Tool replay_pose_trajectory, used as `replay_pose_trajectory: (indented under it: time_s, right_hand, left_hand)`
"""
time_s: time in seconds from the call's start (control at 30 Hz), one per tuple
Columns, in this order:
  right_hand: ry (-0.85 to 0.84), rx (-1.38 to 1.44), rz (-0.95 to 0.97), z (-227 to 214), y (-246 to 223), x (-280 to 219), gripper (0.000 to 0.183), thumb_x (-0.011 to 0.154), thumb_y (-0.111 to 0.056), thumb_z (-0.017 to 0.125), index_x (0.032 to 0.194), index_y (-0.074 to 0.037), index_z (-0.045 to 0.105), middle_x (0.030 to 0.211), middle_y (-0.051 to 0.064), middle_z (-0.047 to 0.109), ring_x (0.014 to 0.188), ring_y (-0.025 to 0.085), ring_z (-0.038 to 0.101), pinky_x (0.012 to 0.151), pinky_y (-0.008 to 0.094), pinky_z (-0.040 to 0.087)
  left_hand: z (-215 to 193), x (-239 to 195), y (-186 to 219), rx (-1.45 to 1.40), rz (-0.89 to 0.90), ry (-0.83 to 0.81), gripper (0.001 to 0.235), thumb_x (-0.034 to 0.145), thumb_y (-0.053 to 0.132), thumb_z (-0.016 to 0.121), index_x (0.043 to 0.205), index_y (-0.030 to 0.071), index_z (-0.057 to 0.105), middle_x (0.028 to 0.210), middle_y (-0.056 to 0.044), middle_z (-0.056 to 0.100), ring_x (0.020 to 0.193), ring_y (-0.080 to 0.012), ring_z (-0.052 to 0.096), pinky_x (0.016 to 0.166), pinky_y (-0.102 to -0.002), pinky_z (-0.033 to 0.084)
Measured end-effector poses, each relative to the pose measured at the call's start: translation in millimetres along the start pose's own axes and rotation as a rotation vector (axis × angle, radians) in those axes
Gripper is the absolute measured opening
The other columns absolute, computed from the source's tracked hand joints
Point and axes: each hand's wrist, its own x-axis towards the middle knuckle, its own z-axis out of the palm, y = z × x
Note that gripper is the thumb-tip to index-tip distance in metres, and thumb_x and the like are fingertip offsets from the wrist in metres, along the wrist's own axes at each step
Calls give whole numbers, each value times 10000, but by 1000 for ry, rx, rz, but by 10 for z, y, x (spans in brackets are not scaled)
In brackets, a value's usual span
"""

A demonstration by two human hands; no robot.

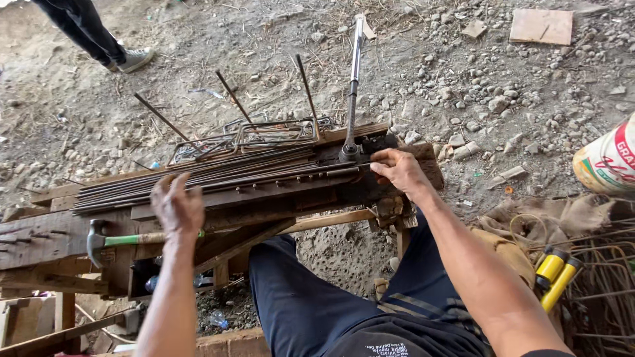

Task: The person bends thin metal rods into rectangular shapes using a manual bending jig. They insert the rods into the jig, rotate a lever to bend the metal, and occasionally use a hammer to adjust the alignment of the rods.

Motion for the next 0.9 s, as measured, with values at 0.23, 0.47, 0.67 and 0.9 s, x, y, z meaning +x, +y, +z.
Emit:
replay_pose_trajectory:
  time_s: [0.23,0.47,0.67,0.9]
  right_hand:
    - [87,44,19,-70,97,-28,225,901,-102,752,1093,4,702,857,159,730,697,177,700,603,285,632]
    - [51,6,-21,39,399,180,175,897,-159,775,1022,-40,746,792,119,732,664,153,701,573,275,624]
    - [48,101,11,82,86,-27,183,921,-192,755,1041,-55,737,805,100,737,682,129,693,586,254,615]
    - [67,17,-35,154,323,142,155,871,-180,794,976,-71,757,712,82,714,604,115,662,527,234,590]
  left_hand:
    - [123,-239,1336,-311,111,64,335,781,217,805,1108,184,737,1181,-86,621,1241,-345,518,1101,-507,344]
    - [384,-323,1462,-398,-26,-177,271,879,514,730,1074,325,740,1118,45,651,1270,-201,502,1211,-489,147]
    - [351,-299,1416,-407,13,-212,243,901,362,714,1142,333,723,1136,36,648,1253,-190,497,1213,-491,158]
    - [256,-286,1463,-513,-21,-223,244,874,311,756,1117,291,740,1095,14,660,1205,-204,512,1213,-481,134]
